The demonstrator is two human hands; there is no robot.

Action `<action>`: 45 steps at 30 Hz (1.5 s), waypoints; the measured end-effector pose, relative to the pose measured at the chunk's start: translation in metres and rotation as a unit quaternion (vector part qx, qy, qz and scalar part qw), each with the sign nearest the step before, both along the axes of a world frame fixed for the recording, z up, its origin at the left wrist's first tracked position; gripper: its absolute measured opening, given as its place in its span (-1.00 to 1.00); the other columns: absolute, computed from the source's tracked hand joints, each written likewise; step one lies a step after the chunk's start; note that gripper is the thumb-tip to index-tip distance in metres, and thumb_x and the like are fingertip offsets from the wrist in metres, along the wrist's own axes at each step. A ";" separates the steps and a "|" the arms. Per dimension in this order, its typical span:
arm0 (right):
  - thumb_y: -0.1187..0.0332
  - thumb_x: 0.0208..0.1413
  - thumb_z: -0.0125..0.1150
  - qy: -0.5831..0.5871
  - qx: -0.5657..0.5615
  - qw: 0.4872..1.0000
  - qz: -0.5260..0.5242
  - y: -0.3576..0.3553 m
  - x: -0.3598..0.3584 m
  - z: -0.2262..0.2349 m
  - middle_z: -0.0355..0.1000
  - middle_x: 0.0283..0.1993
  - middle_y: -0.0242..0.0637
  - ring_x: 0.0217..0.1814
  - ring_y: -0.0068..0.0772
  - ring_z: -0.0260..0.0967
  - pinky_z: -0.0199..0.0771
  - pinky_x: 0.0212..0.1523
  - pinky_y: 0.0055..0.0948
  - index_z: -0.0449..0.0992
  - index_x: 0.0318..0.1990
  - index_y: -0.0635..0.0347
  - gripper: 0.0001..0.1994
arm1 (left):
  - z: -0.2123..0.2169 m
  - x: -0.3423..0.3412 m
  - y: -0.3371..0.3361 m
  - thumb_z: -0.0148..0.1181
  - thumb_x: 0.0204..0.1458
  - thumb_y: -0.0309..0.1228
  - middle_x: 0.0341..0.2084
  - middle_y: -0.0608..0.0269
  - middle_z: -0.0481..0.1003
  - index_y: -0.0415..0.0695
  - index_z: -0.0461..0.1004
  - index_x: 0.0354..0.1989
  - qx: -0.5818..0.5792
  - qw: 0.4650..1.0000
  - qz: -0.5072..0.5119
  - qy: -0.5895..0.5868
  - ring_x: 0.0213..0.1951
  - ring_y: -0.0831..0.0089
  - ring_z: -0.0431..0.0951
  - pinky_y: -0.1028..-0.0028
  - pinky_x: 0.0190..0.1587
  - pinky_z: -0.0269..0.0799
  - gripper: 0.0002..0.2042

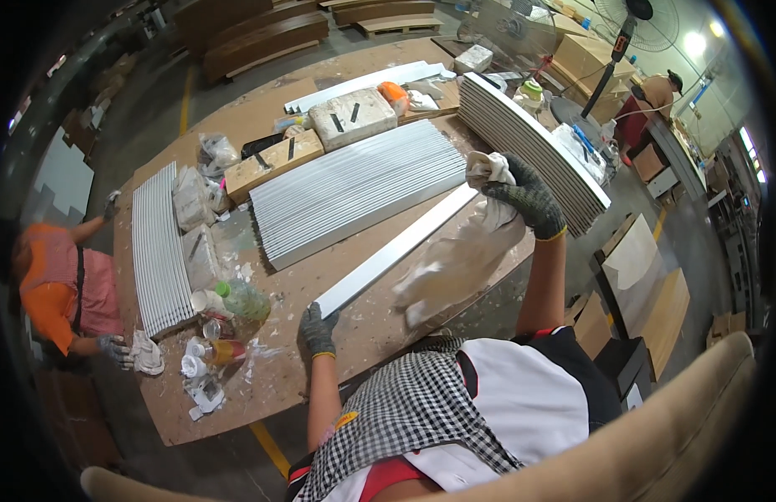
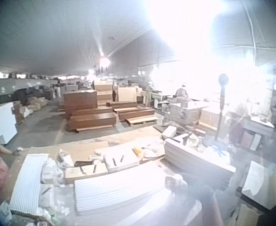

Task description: Cleaning individual wooden slats with a white cloth at a workbench in a factory setting.

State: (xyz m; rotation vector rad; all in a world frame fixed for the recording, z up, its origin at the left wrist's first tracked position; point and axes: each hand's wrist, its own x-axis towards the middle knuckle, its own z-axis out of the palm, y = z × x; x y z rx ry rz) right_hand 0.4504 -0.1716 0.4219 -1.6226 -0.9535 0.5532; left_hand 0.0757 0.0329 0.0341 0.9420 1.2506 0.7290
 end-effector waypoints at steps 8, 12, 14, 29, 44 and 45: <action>0.27 0.00 0.27 -0.498 0.118 0.859 0.027 0.099 -0.114 -0.203 0.50 -0.25 -0.12 -0.17 -0.04 0.48 0.52 -0.11 -0.22 0.45 -0.15 0.14 -0.72 | -0.006 -0.018 -0.003 0.27 0.03 -0.26 -0.19 -0.04 0.52 -0.31 0.46 -0.05 0.447 0.770 -0.166 0.423 -0.17 0.19 0.54 0.33 -0.12 0.50 -0.59; 0.22 0.08 0.13 -0.481 -0.047 0.851 0.205 0.101 -0.174 -0.312 0.33 0.16 -0.07 0.14 -0.06 0.34 0.26 0.19 0.00 0.42 0.10 0.10 -0.59 | -0.006 -0.029 0.000 0.37 -0.06 -0.29 -0.17 -0.05 0.55 -0.27 0.50 -0.09 0.374 0.826 -0.170 0.387 -0.17 0.08 0.57 0.23 -0.14 0.51 -0.60; 0.19 0.07 0.10 -0.407 -0.143 0.869 0.242 0.082 -0.136 -0.285 0.11 0.38 -0.05 0.37 -0.02 0.10 -0.08 0.38 0.10 0.33 0.25 0.09 -0.46 | 0.031 0.004 -0.004 0.24 0.08 -0.26 -0.18 -0.01 0.51 -0.30 0.46 -0.08 -0.151 0.963 0.140 -0.174 -0.19 0.10 0.55 0.23 -0.22 0.57 -0.63; 0.12 0.11 0.00 -0.504 -0.159 0.840 0.121 0.070 -0.100 -0.322 0.06 0.43 -0.08 0.47 -0.07 0.00 -0.17 0.43 0.07 0.21 0.31 0.12 -0.40 | 0.009 -0.024 -0.004 0.13 0.17 -0.32 -0.14 -0.01 0.45 -0.34 0.39 -0.02 0.007 0.997 0.055 -0.056 -0.15 0.15 0.53 0.25 -0.21 0.64 -0.66; 0.10 0.21 -0.18 -0.603 -0.396 0.692 -0.029 0.057 0.044 -0.350 0.02 0.41 0.12 0.43 0.02 0.02 -0.08 0.32 0.24 0.07 0.34 0.39 -0.36 | 0.016 -0.001 0.015 -0.04 0.25 -0.07 0.02 -0.13 0.40 -0.30 0.29 0.08 -0.242 0.932 0.026 -0.268 -0.01 -0.02 0.44 -0.01 0.06 0.44 -0.51; 0.21 0.17 -0.12 -0.580 -0.316 0.750 -0.030 0.075 -0.018 -0.313 0.18 0.26 0.18 0.28 0.08 0.18 0.13 0.22 0.19 0.14 0.28 0.42 -0.42 | 0.025 0.002 0.017 -0.08 0.25 0.03 0.07 -0.15 0.37 -0.28 0.24 0.14 -0.354 0.872 0.104 -0.323 0.05 -0.07 0.40 -0.08 0.11 0.39 -0.43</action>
